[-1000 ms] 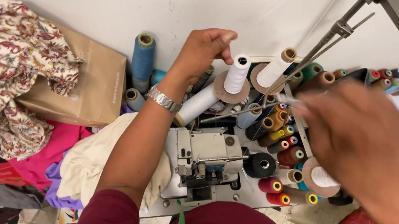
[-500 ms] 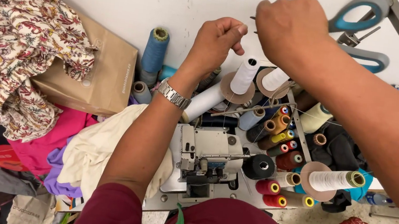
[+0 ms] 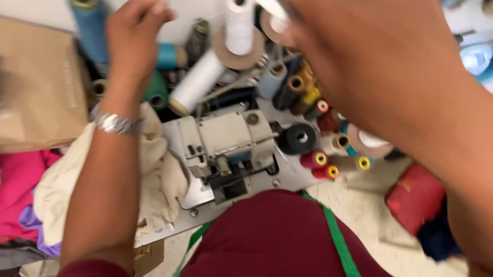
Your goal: Threading a professional sewing machine with multiple spools of thread
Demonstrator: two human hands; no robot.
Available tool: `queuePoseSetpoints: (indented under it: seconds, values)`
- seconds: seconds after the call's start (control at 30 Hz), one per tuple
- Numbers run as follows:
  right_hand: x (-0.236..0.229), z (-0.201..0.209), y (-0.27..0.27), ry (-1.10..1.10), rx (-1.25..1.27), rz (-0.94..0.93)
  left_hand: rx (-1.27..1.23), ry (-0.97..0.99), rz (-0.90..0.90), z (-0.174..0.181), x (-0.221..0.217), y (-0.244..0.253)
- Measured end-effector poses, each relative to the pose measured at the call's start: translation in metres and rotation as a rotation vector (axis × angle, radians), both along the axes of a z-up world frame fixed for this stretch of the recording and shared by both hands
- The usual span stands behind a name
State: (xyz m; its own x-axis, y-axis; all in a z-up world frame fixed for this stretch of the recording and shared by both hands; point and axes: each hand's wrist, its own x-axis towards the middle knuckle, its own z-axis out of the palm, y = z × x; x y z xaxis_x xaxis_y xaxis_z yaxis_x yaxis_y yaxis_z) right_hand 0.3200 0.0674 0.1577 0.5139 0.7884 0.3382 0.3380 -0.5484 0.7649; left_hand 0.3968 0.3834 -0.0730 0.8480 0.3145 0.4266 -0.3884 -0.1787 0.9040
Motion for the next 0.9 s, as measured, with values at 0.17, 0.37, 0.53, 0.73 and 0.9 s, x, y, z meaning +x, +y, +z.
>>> queuePoseSetpoints:
  seconds: [0.17,0.37,0.53,0.73,0.9]
  values:
    - [-0.087,-0.100,-0.143,1.274,1.079,-0.227,0.119,0.299,0.182,-0.074,-0.087,0.032]
    - [-0.175,-0.328,-0.217,1.399,1.114,-0.851,-0.286,0.542,0.448,-0.114,-0.180,0.009]
    - [-0.172,-0.392,-0.259,1.474,1.778,-1.130,0.247,0.321,0.522,-0.100,-0.230,-0.025]
    - [-0.135,-0.465,-0.349,1.004,2.704,-1.122,0.687,0.239,0.643,-0.103,-0.291,-0.098]
    - [-0.140,-0.457,-0.328,1.203,2.610,-1.318,0.439,0.625,0.600,-0.171,-0.321,-0.182]
